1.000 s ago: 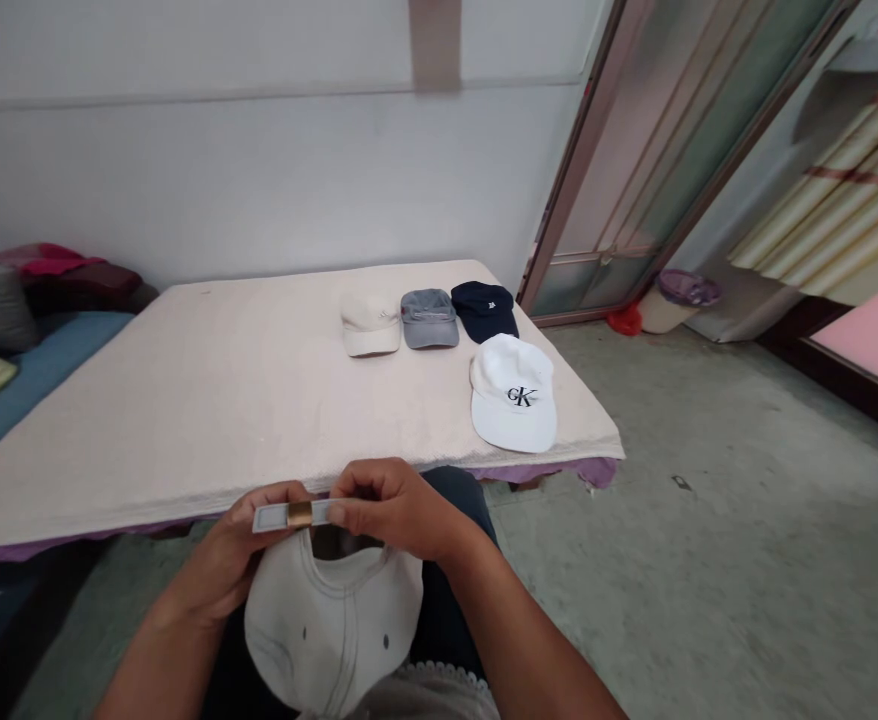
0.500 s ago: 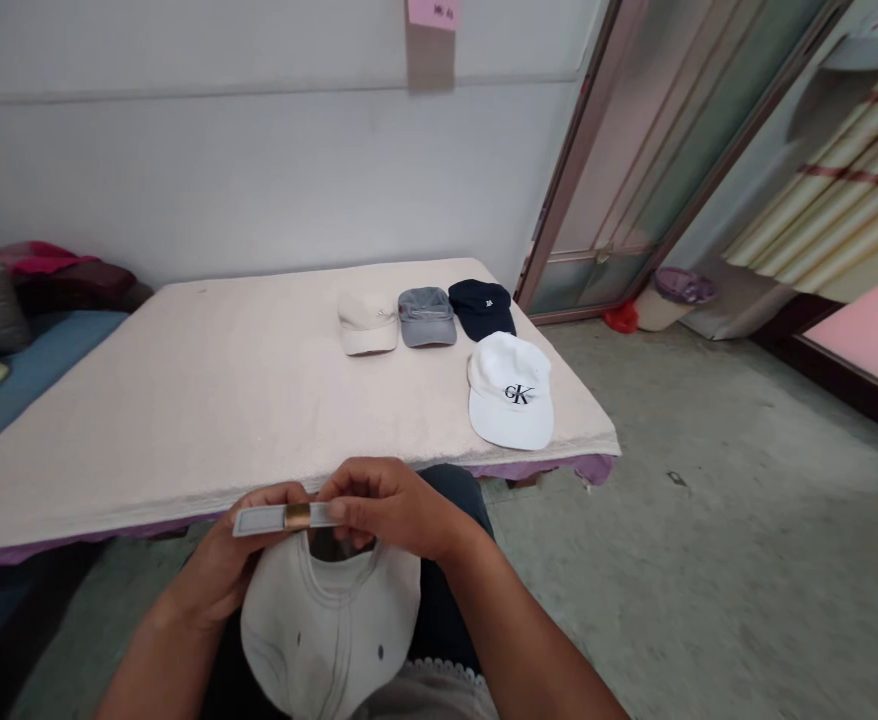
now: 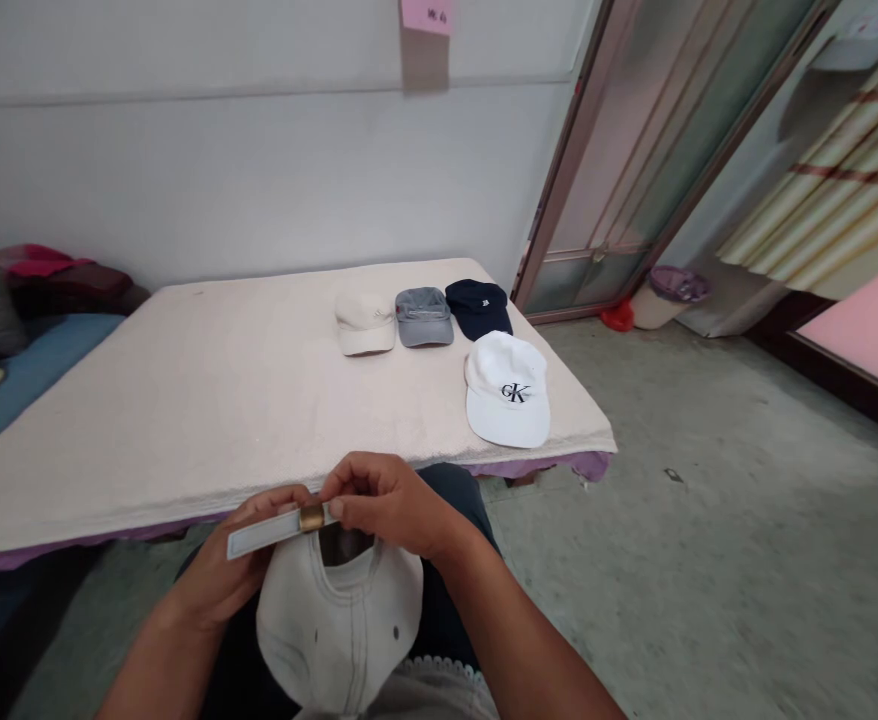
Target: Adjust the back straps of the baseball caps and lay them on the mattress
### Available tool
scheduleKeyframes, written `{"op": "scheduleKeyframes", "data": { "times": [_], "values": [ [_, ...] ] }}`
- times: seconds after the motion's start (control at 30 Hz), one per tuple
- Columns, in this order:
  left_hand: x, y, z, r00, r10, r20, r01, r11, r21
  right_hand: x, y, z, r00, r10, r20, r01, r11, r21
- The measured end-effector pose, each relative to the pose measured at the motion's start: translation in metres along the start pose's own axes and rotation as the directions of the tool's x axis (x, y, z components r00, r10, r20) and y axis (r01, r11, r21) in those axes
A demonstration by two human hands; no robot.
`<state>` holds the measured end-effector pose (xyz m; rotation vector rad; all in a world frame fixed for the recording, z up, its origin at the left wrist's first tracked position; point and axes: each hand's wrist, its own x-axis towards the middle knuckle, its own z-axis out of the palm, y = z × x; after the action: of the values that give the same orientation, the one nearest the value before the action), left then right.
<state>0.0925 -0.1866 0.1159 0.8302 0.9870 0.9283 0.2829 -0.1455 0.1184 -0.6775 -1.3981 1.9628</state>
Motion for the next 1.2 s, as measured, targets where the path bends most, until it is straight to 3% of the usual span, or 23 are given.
{"op": "scheduleKeyframes", "data": {
  "times": [0.23,0.4,0.6,0.77,0.93,1.1,1.2],
  "values": [
    [-0.002,-0.005,-0.003,0.995,-0.070,0.067,0.076,0.993,-0.090,0.000,0.004,0.000,0.999,0.021,0.032,-0.020,1.000,-0.020],
    [-0.004,-0.004,-0.004,0.996,-0.085,0.001,0.083,0.968,-0.235,0.000,0.008,-0.003,0.999,0.041,0.032,-0.044,0.996,0.079],
    [-0.002,0.002,0.002,0.997,-0.076,-0.023,0.073,0.993,-0.092,-0.001,0.003,-0.003,0.999,0.026,0.018,-0.026,1.000,-0.003],
    [-0.003,-0.001,0.002,0.993,-0.111,0.025,0.113,0.988,-0.103,0.000,-0.002,0.000,1.000,0.021,0.019,-0.019,0.995,-0.094],
    [-0.004,-0.004,0.000,0.999,-0.031,0.045,0.032,0.999,-0.005,0.001,-0.002,0.003,0.999,0.007,0.038,-0.005,0.999,-0.051],
    [-0.002,-0.003,-0.001,0.999,-0.037,0.009,0.037,0.999,-0.027,0.001,-0.002,0.002,0.999,0.020,0.033,-0.017,0.996,-0.091],
    [-0.002,0.000,-0.005,0.996,-0.043,0.072,0.047,0.998,-0.050,0.002,0.000,0.002,1.000,0.006,0.007,-0.005,0.988,-0.157]
  ]
}}
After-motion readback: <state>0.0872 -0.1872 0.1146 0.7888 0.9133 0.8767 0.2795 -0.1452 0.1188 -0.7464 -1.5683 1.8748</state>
